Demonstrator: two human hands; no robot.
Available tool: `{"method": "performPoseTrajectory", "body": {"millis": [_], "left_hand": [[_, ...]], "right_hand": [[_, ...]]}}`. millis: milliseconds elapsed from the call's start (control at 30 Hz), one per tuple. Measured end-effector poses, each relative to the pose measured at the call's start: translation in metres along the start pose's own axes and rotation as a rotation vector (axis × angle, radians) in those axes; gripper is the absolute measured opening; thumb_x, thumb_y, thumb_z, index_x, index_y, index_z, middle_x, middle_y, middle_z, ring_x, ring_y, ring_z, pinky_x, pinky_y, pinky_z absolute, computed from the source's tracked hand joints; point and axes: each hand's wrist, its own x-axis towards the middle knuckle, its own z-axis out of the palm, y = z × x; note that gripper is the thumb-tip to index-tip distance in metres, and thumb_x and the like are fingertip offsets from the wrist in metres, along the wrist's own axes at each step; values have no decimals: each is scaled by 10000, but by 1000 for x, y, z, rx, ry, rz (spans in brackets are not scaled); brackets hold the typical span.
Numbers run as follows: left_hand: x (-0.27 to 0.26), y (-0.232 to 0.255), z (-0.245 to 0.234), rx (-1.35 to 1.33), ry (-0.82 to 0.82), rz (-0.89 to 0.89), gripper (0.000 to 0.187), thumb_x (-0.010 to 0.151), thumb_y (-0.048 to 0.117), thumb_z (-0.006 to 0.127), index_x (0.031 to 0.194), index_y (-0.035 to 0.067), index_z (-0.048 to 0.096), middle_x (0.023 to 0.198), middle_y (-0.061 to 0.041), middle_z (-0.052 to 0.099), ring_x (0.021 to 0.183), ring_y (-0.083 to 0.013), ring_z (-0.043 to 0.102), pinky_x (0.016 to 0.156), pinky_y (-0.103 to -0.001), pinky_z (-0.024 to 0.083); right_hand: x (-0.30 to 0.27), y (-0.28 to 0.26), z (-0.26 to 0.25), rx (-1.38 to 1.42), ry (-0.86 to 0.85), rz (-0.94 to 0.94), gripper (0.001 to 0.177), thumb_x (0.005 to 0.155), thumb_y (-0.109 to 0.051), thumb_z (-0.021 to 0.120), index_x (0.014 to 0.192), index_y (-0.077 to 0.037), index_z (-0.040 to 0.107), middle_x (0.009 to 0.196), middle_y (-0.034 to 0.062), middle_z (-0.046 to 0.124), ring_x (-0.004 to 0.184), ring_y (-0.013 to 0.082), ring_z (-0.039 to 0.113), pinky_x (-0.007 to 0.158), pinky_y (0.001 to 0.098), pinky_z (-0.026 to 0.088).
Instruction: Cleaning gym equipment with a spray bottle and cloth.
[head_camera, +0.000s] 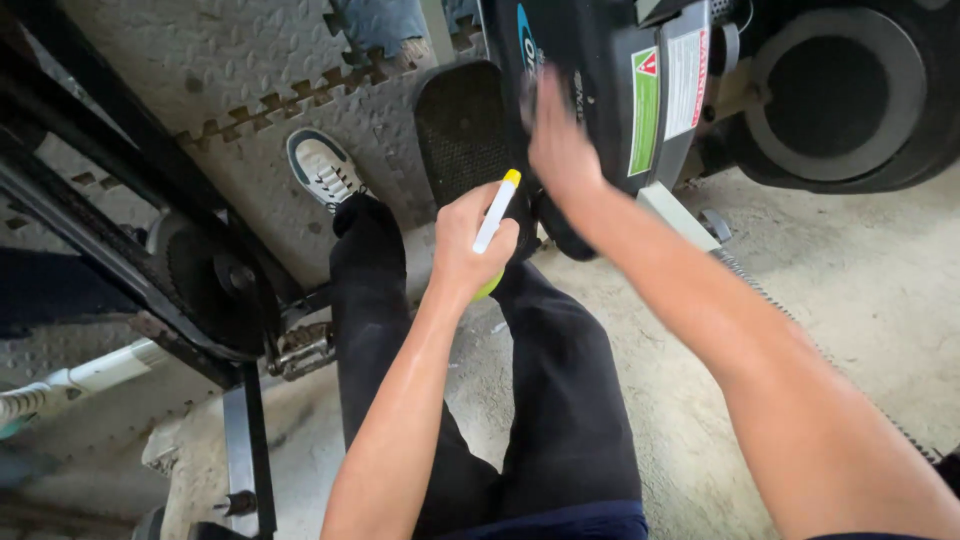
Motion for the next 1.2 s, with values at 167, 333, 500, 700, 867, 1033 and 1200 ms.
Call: {"method": "performPoseTrajectory", "body": {"millis": [167, 333, 500, 700, 867, 1033, 1200], "left_hand": [[-16, -1, 6, 67, 9, 75, 311, 784, 92, 622, 1070, 12, 715, 856, -206, 692, 760, -362, 686, 688, -389, 542], [-23, 14, -3, -24, -18, -21, 370, 769, 101, 594, 1113, 13, 699, 806, -195, 685, 678, -339, 697, 662, -387, 545], [-24, -2, -9, 9, 56, 114, 388, 772, 100, 611, 1138, 2, 690, 863, -211, 684, 746, -346, 702, 688, -384, 552], [-14, -11, -14, 3, 107, 61, 412, 762, 103, 598, 1151, 14, 696, 878, -203, 706, 750, -338, 721, 713, -379, 566], [0, -31, -12, 28, 94, 50, 361, 785, 97, 597, 1121, 20, 706, 876, -204, 703, 786, -356, 720, 740, -388, 570], [19, -34, -18, 65, 89, -22, 393, 778, 98, 588, 1146, 33, 710, 856, -199, 708, 782, -352, 725, 748, -392, 572], [33, -32, -26, 23, 78, 9, 410, 771, 89, 574, 1155, 26, 701, 907, -182, 730, 829, -330, 743, 768, -385, 578]], "right_hand": [[0, 34, -35, 0, 88, 165, 576, 945, -231, 534, 1443, 53, 589, 1623, 277, 387, 1520, 443, 287, 1273, 536, 128], [-53, -47, -9, -79, -62, 94, 638, 947, -270, 466, 1487, 70, 478, 1595, 286, 355, 1481, 455, 283, 1236, 545, 132], [-83, -139, 34, 351, -205, -102, 496, 999, -203, 452, 1380, 101, 541, 1536, 317, 455, 1447, 450, 406, 1237, 523, 261], [-46, -91, -31, 1482, -138, 445, 399, 931, -223, 524, 1300, -87, 584, 1301, 184, 656, 1225, 405, 610, 1015, 544, 472], [16, -65, -50, 1741, -414, 459, 607, 859, -402, 655, 1341, -88, 460, 1293, 224, 640, 1218, 427, 607, 981, 526, 503], [50, -74, -43, 1800, -579, 500, 813, 807, -442, 710, 1430, -93, 320, 1327, 256, 610, 1244, 440, 584, 1009, 525, 485], [61, -54, -57, 1795, -725, 529, 755, 805, -445, 700, 1377, -87, 361, 1365, 231, 614, 1282, 430, 576, 1044, 536, 479]]}}
